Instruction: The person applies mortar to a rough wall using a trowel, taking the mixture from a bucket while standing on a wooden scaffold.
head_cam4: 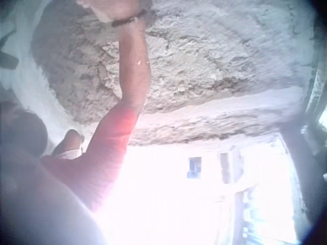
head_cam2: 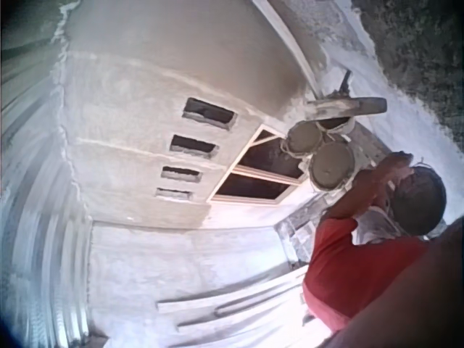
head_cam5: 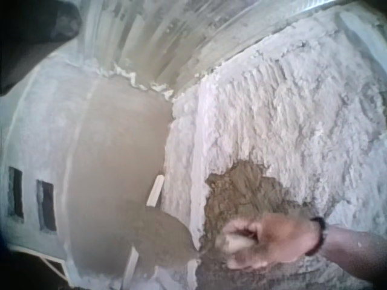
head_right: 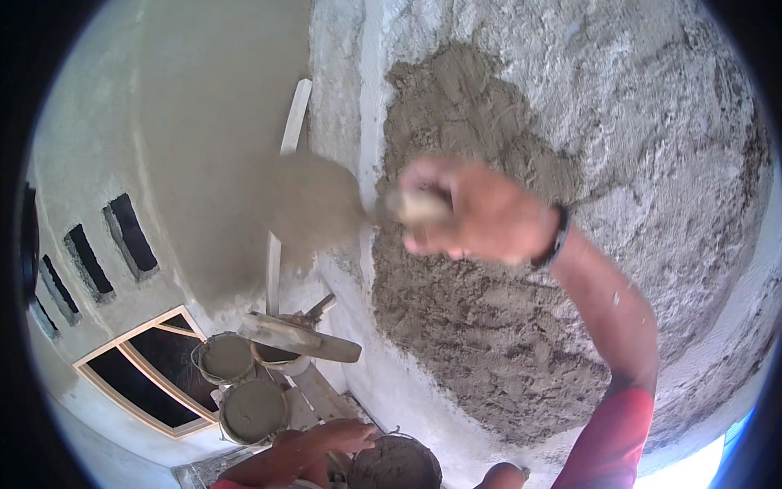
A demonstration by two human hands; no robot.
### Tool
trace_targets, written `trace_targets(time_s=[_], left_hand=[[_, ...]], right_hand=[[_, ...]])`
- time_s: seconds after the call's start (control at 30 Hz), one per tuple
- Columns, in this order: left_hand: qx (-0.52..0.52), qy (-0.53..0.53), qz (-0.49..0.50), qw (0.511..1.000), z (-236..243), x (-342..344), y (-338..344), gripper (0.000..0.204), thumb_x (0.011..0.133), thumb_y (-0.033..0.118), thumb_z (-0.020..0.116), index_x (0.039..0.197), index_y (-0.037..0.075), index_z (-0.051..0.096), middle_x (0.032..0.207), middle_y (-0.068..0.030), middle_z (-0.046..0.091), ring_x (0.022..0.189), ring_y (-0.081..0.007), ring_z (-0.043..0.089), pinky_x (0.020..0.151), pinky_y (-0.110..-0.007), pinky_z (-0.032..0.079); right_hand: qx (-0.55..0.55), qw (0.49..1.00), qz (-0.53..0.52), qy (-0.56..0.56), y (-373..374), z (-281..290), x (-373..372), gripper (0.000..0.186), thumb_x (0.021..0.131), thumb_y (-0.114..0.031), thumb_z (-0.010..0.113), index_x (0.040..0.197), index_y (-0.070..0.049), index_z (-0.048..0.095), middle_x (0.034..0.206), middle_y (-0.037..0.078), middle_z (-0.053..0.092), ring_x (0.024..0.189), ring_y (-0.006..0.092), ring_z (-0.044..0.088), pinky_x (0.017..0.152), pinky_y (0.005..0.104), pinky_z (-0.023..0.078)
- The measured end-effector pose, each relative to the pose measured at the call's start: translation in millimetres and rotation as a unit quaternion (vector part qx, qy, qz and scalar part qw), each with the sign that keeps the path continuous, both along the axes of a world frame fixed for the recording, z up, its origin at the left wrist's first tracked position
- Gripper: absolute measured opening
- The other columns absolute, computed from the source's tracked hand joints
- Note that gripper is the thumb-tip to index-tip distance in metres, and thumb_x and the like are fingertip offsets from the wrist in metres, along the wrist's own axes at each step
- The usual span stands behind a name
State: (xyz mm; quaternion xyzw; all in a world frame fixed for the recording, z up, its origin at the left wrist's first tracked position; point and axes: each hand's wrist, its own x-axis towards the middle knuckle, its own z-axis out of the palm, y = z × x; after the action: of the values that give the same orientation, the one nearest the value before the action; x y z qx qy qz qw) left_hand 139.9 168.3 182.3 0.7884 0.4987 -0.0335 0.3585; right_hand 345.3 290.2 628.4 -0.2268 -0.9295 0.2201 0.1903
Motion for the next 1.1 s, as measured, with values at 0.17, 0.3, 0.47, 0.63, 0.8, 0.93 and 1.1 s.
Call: trace_targets(time_s=[0.17,0.3,0.47,0.63,0.8,0.93,1.1], left_hand=[[0.011,0.019,0.026,0.999,-13.0,-26.1,-5.0,0.040,0.092,0.038,0.053,0.105,0.001,0.055,0.096,-0.0243,0.066,0.094,-0.0408,0.064,0.079,-0.049,0.051],[0.026,0.026,0.036,0.999,16.4,-36.2,-12.3,0.041,0.091,0.038,0.053,0.107,0.000,0.056,0.099,-0.0240,0.066,0.097,-0.0399,0.064,0.082,-0.049,0.050],[0.032,0.024,0.075,0.996,35.9,-38.3,-17.0,0.040,0.089,0.035,0.055,0.110,0.001,0.055,0.102,-0.0221,0.066,0.098,-0.0393,0.064,0.082,-0.049,0.051],[0.022,0.027,0.060,0.998,37.4,-32.1,-14.1,0.041,0.090,0.036,0.056,0.111,0.002,0.054,0.099,-0.0215,0.067,0.095,-0.0402,0.064,0.081,-0.050,0.051],[0.017,0.027,0.017,0.999,19.4,-17.0,-2.4,0.040,0.090,0.038,0.056,0.108,0.002,0.053,0.094,-0.0223,0.067,0.092,-0.0409,0.065,0.080,-0.050,0.051],[0.075,0.016,-0.031,0.997,-11.5,-16.6,0.6,0.041,0.090,0.038,0.056,0.108,0.001,0.053,0.092,-0.0217,0.067,0.089,-0.0403,0.065,0.078,-0.050,0.052],[0.017,0.036,-0.044,0.998,23.6,3.9,-2.3,0.043,0.092,0.039,0.053,0.116,0.002,0.052,0.099,-0.0222,0.065,0.097,-0.0401,0.062,0.082,-0.049,0.049]], right_hand=[[-0.055,0.980,0.137,0.135,14.2,81.5,-40.7,0.047,0.084,-0.027,0.072,0.118,0.003,0.056,0.075,0.007,0.062,0.054,0.0107,0.058,0.046,0.0209,0.052],[-0.177,0.969,0.072,0.156,101.6,90.5,-39.5,0.061,0.085,-0.031,0.070,0.129,0.004,0.047,0.076,0.010,0.063,0.054,0.0138,0.058,0.044,0.0241,0.051],[0.291,0.896,-0.265,0.203,136.1,152.0,38.1,0.050,0.096,-0.047,0.050,0.123,-0.006,0.058,0.081,0.007,0.062,0.064,0.0120,0.059,0.054,0.0278,0.055],[0.208,0.925,-0.290,0.133,108.0,154.7,70.6,0.056,0.098,-0.038,0.050,0.138,0.001,0.043,0.076,0.007,0.059,0.058,0.0074,0.056,0.042,0.0216,0.048],[0.130,0.934,-0.333,0.018,88.3,56.8,38.5,0.035,0.097,-0.030,0.049,0.115,-0.001,0.059,0.084,0.009,0.060,0.063,0.0125,0.058,0.048,0.0248,0.050],[0.059,0.962,-0.263,0.040,91.3,20.5,-10.2,0.028,0.094,-0.020,0.057,0.114,-0.001,0.059,0.074,0.006,0.058,0.052,0.0109,0.054,0.043,0.0238,0.050],[0.072,0.955,-0.282,0.055,132.2,14.2,-74.8,0.026,0.090,-0.014,0.061,0.112,-0.002,0.063,0.071,0.004,0.059,0.050,0.0115,0.053,0.044,0.0274,0.046]])
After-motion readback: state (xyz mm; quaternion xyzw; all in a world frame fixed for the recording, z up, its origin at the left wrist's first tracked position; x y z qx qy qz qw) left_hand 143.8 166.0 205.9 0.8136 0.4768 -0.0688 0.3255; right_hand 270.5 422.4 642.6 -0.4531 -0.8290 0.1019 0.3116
